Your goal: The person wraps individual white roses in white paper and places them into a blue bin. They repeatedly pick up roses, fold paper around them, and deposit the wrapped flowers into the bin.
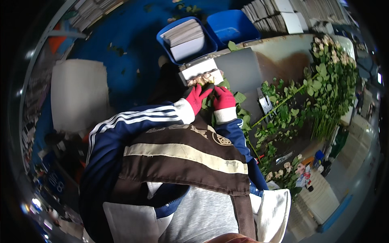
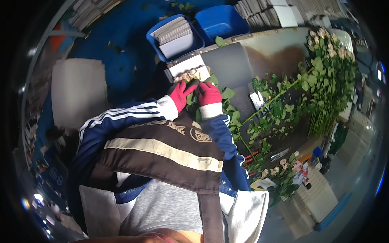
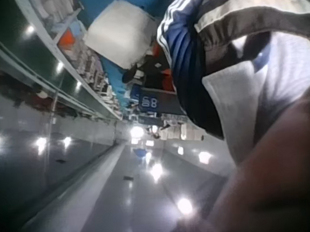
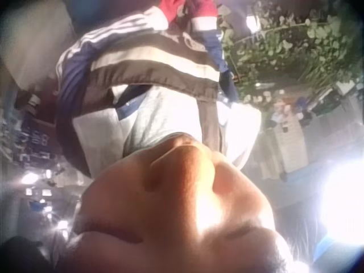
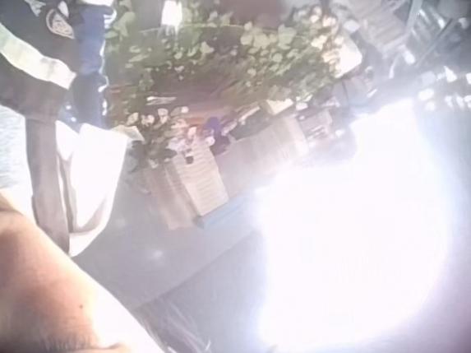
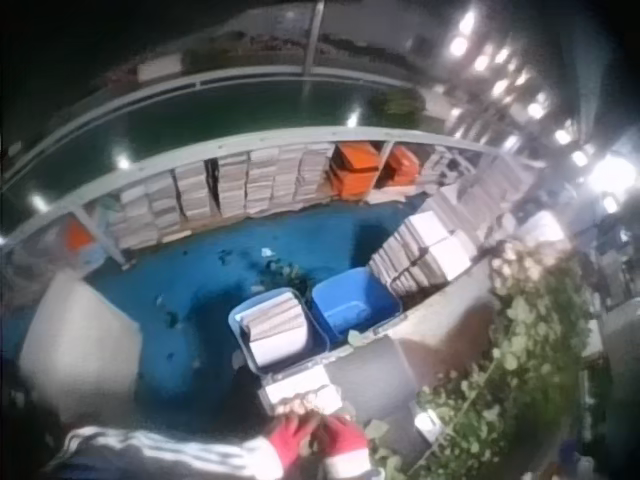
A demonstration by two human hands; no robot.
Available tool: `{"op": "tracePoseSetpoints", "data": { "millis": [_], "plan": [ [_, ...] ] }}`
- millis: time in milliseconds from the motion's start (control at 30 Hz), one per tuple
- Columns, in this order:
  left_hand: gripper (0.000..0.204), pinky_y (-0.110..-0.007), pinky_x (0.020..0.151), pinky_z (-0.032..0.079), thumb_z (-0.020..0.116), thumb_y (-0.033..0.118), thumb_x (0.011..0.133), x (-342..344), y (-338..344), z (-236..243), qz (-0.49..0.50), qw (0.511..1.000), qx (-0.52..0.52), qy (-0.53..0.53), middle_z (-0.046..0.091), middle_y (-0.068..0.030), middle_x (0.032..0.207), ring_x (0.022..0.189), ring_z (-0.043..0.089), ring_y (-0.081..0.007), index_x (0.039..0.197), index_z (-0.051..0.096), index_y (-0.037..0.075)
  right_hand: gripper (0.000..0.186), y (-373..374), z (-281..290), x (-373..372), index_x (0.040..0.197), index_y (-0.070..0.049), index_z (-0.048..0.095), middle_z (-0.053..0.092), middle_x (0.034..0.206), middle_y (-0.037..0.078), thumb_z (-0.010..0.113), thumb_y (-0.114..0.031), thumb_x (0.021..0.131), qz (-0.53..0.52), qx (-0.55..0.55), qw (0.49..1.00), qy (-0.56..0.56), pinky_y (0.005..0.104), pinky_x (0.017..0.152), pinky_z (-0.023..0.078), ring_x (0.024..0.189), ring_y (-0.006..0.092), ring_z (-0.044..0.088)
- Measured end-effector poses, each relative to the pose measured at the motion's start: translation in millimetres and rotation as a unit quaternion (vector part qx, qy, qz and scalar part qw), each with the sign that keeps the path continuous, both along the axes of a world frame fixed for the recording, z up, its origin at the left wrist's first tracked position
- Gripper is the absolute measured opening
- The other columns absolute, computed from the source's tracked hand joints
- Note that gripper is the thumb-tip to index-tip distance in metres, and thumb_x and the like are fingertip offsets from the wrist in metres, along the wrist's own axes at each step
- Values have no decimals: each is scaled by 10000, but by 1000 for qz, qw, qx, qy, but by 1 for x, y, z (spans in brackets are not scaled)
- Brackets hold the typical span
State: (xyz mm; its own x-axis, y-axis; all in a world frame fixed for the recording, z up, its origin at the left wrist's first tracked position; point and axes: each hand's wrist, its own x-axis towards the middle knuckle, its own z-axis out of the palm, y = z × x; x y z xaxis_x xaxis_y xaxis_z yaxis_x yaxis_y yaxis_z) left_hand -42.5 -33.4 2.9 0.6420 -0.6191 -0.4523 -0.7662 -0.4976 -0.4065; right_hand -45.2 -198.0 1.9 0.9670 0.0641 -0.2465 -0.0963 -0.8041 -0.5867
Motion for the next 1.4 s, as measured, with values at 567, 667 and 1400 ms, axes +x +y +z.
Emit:
{"op": "tracePoseSetpoints", "data": {
  "millis": [567, 667, 1400],
  "plan": [
    [510, -351, 941, 399, 502, 17, 788, 14, 21, 2, 90, 926, -320, 181, 414, -96, 1404, 1102, 444, -275, 1291, 539, 94, 311, -351, -24, 32, 1013, -94, 641, 634, 842, 59, 637, -376, 884, -644, 480, 585, -114, 346, 720, 495, 800, 225, 610],
    [524, -397, 985, 372, 533, 112, 785, 18, 24, 16, 42, 955, -234, 177, 361, -124, 1440, 1161, 415, -306, 1309, 523, 93, 296, -319, 58, 6, 968, -79, 634, 615, 875, 73, 573, -366, 927, -545, 407, 717, -154, 319, 693, 459, 778, 203, 585],
    [335, -425, 793, 458, 557, 241, 740, 38, 29, 2, 18, 851, -490, 190, 546, -82, 1115, 963, 521, -292, 1052, 612, 133, 1043, -481, 48, 179, 1435, -67, 344, 389, 1424, 243, 792, -539, 620, -251, -423, 844, -212, 517, 1051, 339, 1285, 454, 384]
  ]
}}
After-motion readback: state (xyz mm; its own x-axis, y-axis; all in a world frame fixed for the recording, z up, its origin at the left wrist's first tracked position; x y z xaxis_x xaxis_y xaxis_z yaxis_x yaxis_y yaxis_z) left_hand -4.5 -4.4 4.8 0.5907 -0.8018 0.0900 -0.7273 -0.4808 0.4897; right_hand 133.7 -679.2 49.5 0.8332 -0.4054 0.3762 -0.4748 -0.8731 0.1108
